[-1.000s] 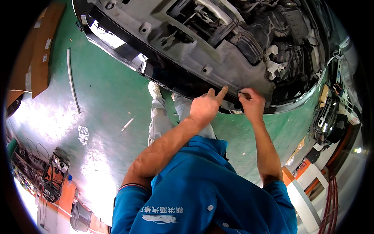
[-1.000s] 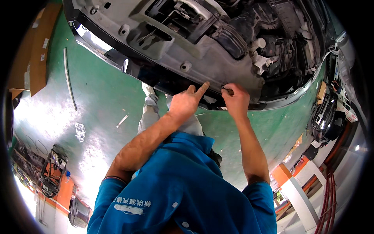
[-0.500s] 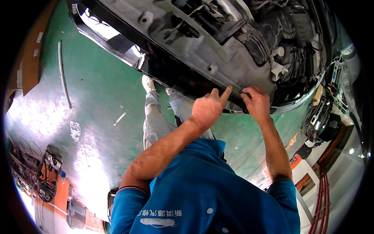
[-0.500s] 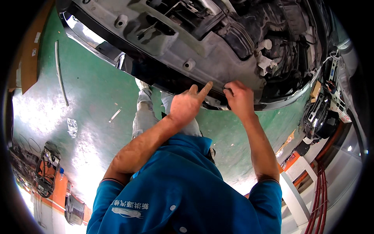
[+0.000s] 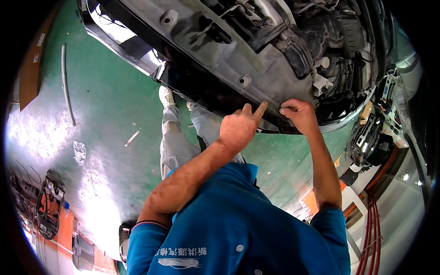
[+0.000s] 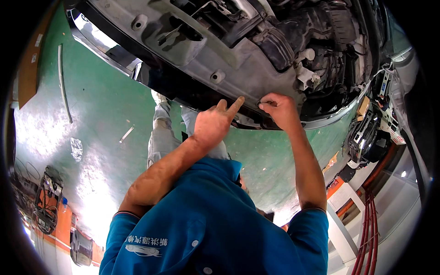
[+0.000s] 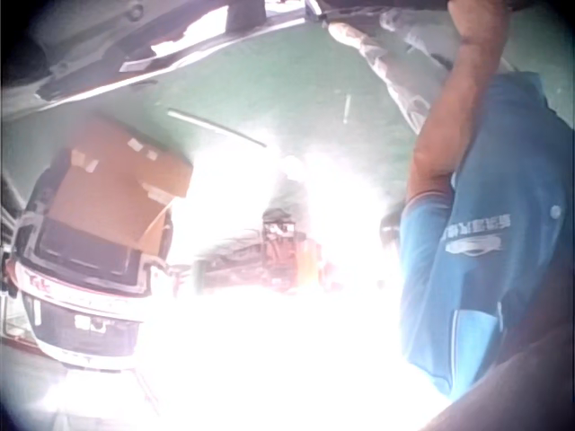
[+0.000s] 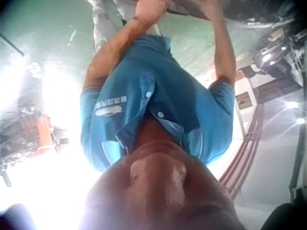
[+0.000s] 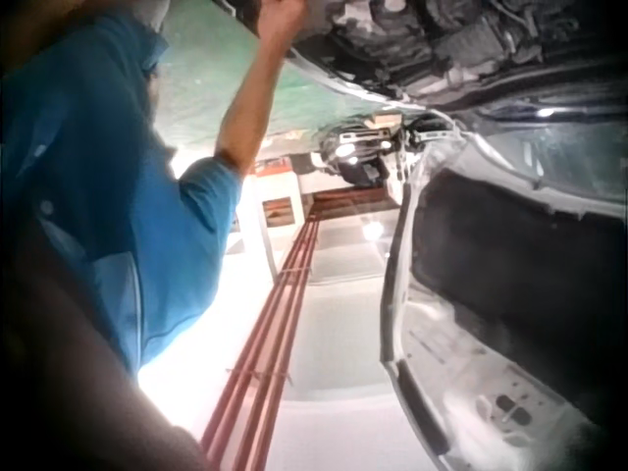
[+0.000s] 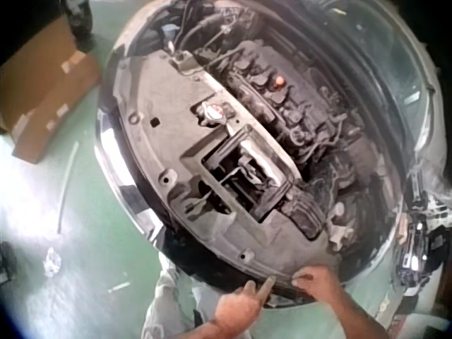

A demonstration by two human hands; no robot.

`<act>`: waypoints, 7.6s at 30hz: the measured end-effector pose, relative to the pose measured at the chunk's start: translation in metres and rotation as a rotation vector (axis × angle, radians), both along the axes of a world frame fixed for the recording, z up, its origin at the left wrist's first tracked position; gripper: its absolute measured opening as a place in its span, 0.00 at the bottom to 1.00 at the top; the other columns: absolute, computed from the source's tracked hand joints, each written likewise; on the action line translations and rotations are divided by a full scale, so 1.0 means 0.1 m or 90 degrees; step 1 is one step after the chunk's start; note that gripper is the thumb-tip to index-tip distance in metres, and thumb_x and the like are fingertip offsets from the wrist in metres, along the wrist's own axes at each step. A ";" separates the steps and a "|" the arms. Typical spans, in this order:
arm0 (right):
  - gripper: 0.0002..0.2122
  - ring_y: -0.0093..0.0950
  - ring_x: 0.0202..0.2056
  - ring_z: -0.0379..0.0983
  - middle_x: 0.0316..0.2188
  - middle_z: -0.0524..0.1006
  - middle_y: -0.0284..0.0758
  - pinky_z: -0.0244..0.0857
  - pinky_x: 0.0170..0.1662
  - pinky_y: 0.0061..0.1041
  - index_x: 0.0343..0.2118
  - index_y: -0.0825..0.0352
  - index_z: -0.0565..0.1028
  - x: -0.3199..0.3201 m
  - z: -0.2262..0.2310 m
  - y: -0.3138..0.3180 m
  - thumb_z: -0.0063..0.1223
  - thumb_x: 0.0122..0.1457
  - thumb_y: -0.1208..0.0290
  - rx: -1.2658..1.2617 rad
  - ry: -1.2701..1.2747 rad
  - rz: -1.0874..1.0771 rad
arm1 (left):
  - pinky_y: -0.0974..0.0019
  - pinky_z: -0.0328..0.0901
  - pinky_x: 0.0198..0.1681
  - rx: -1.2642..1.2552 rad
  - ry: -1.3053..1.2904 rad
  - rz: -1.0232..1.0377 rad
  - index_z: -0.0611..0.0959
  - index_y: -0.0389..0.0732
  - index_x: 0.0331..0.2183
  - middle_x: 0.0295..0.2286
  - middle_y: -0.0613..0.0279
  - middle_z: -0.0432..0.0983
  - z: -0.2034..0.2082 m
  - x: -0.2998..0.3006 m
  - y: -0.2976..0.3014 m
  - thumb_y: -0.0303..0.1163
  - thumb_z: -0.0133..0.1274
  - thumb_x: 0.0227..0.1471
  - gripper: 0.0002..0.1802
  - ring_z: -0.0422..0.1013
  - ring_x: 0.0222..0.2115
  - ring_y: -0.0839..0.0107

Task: The person installs a plastic engine cover onto a car engine bay. They align the cover with the engine components, press it into place, and secure it using fasteners. Another person assists by holding the cover and handing over parts.

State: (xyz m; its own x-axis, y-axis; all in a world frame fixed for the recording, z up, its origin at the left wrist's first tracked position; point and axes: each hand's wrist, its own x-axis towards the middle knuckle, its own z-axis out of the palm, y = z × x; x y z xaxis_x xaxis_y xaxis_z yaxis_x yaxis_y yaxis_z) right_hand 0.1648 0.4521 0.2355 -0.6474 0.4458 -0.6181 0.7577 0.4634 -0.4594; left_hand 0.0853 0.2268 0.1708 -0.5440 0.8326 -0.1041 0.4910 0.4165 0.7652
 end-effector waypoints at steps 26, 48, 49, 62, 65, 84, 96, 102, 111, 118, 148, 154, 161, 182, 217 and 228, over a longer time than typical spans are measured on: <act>0.12 0.23 0.29 0.76 0.26 0.79 0.35 0.70 0.35 0.23 0.37 0.70 0.80 0.04 0.26 -0.07 0.68 0.52 0.71 0.016 0.103 -0.104 | 0.60 0.71 0.27 0.047 -0.229 0.034 0.77 0.50 0.56 0.30 0.57 0.74 0.02 -0.12 -0.14 0.31 0.54 0.58 0.23 0.75 0.27 0.68; 0.09 0.29 0.36 0.80 0.39 0.79 0.38 0.74 0.37 0.28 0.42 0.72 0.79 0.17 0.01 -1.08 0.58 0.58 0.79 -0.268 0.431 -0.078 | 0.75 0.60 0.29 0.150 -0.907 0.322 0.78 0.32 0.49 0.29 0.66 0.74 0.54 0.14 -0.36 0.35 0.47 0.67 0.17 0.66 0.26 0.80; 0.09 0.30 0.36 0.79 0.40 0.78 0.39 0.74 0.36 0.29 0.42 0.72 0.79 0.17 0.00 -1.06 0.59 0.57 0.80 -0.260 0.445 -0.052 | 0.75 0.60 0.28 0.153 -0.883 0.340 0.79 0.32 0.48 0.29 0.67 0.74 0.60 0.13 -0.33 0.34 0.48 0.67 0.16 0.65 0.26 0.80; 0.08 0.18 0.30 0.77 0.34 0.79 0.34 0.70 0.33 0.20 0.37 0.73 0.79 -0.21 0.14 -0.92 0.62 0.54 0.82 -0.327 0.424 -0.056 | 0.76 0.60 0.27 0.222 -0.792 0.394 0.82 0.31 0.45 0.27 0.70 0.75 0.59 -0.18 -0.37 0.29 0.57 0.61 0.14 0.64 0.25 0.83; 0.07 0.19 0.31 0.77 0.31 0.79 0.35 0.70 0.33 0.19 0.36 0.73 0.79 -0.36 0.04 -0.90 0.63 0.54 0.81 -0.256 0.418 -0.068 | 0.70 0.65 0.27 0.146 -0.636 0.402 0.81 0.38 0.50 0.28 0.65 0.78 0.43 -0.26 -0.33 0.31 0.57 0.60 0.17 0.70 0.24 0.77; 0.05 0.38 0.37 0.75 0.32 0.77 0.36 0.70 0.39 0.37 0.32 0.65 0.79 -1.04 -0.09 -1.08 0.62 0.52 0.74 0.279 0.290 0.234 | 0.54 0.68 0.24 -0.080 0.047 0.083 0.72 0.60 0.62 0.23 0.61 0.73 0.07 -0.76 -0.56 0.28 0.53 0.55 0.33 0.75 0.24 0.59; 0.08 0.42 0.38 0.77 0.33 0.78 0.39 0.70 0.41 0.40 0.37 0.67 0.81 -1.19 0.01 -0.90 0.60 0.53 0.76 0.180 0.155 0.328 | 0.55 0.70 0.25 -0.078 0.008 0.057 0.67 0.59 0.65 0.25 0.61 0.73 0.02 -0.74 -0.59 0.27 0.53 0.52 0.39 0.75 0.26 0.59; 0.12 0.43 0.35 0.76 0.32 0.78 0.43 0.69 0.40 0.38 0.34 0.70 0.79 -1.33 0.06 -0.85 0.67 0.47 0.74 0.146 0.122 0.251 | 0.54 0.71 0.26 -0.107 -0.014 0.039 0.65 0.60 0.65 0.26 0.59 0.74 0.04 -0.75 -0.61 0.28 0.53 0.53 0.39 0.76 0.26 0.58; 0.21 0.47 0.31 0.73 0.28 0.76 0.47 0.65 0.35 0.38 0.28 0.70 0.72 -1.58 -0.03 -0.63 0.75 0.35 0.68 0.141 0.029 0.232 | 0.55 0.71 0.25 -0.121 -0.009 0.035 0.65 0.60 0.65 0.26 0.60 0.74 0.04 -0.72 -0.60 0.28 0.53 0.53 0.39 0.76 0.24 0.57; 0.19 0.46 0.34 0.75 0.32 0.77 0.47 0.67 0.36 0.38 0.28 0.70 0.72 -1.56 0.00 -0.63 0.74 0.39 0.67 0.145 0.023 0.232 | 0.61 0.72 0.32 -0.006 -0.097 0.074 0.68 0.52 0.63 0.33 0.55 0.78 0.03 -0.78 -0.63 0.27 0.51 0.55 0.34 0.77 0.29 0.61; 0.11 0.18 0.32 0.75 0.34 0.77 0.34 0.71 0.33 0.20 0.40 0.73 0.77 -0.94 -0.22 -1.62 0.64 0.53 0.83 -0.409 0.437 -0.132 | 0.65 0.68 0.48 0.194 -0.896 0.403 0.79 0.28 0.46 0.40 0.54 0.79 0.44 -1.04 -1.01 0.29 0.51 0.63 0.15 0.74 0.42 0.69; 0.11 0.19 0.32 0.77 0.34 0.79 0.35 0.72 0.35 0.19 0.39 0.73 0.78 -0.82 -0.26 -1.57 0.66 0.52 0.82 -0.426 0.459 -0.163 | 0.65 0.70 0.44 0.153 -0.850 0.410 0.79 0.27 0.45 0.38 0.54 0.79 0.50 -0.96 -0.92 0.28 0.52 0.63 0.14 0.75 0.38 0.68; 0.10 0.21 0.30 0.80 0.31 0.80 0.35 0.74 0.34 0.21 0.37 0.72 0.77 -0.82 -0.22 -1.47 0.67 0.53 0.80 -0.411 0.469 -0.151 | 0.71 0.69 0.40 0.206 -0.811 0.409 0.81 0.33 0.43 0.34 0.63 0.80 0.46 -0.92 -0.86 0.32 0.56 0.63 0.12 0.74 0.33 0.75; 0.11 0.17 0.32 0.74 0.30 0.79 0.30 0.71 0.37 0.20 0.38 0.71 0.77 -0.25 -0.03 -1.35 0.67 0.53 0.79 -0.565 0.448 -0.159 | 0.66 0.69 0.44 0.141 -0.784 0.300 0.81 0.34 0.44 0.37 0.59 0.79 0.77 -0.55 -0.84 0.27 0.53 0.62 0.10 0.75 0.37 0.71; 0.10 0.23 0.32 0.78 0.31 0.81 0.35 0.72 0.37 0.21 0.39 0.72 0.79 0.25 0.29 -2.52 0.64 0.54 0.80 -0.326 0.423 -0.392 | 0.67 0.73 0.43 0.129 -0.477 -0.082 0.75 0.34 0.52 0.38 0.57 0.81 0.75 -0.53 -1.44 0.23 0.60 0.54 0.23 0.78 0.39 0.71; 0.15 0.26 0.31 0.77 0.33 0.81 0.39 0.72 0.36 0.24 0.43 0.77 0.79 2.02 -0.52 -3.25 0.62 0.51 0.81 -0.126 0.342 -0.885 | 0.53 0.70 0.47 -0.147 -0.118 -0.336 0.83 0.40 0.45 0.40 0.50 0.81 -0.97 -0.86 -2.27 0.40 0.59 0.51 0.21 0.77 0.43 0.50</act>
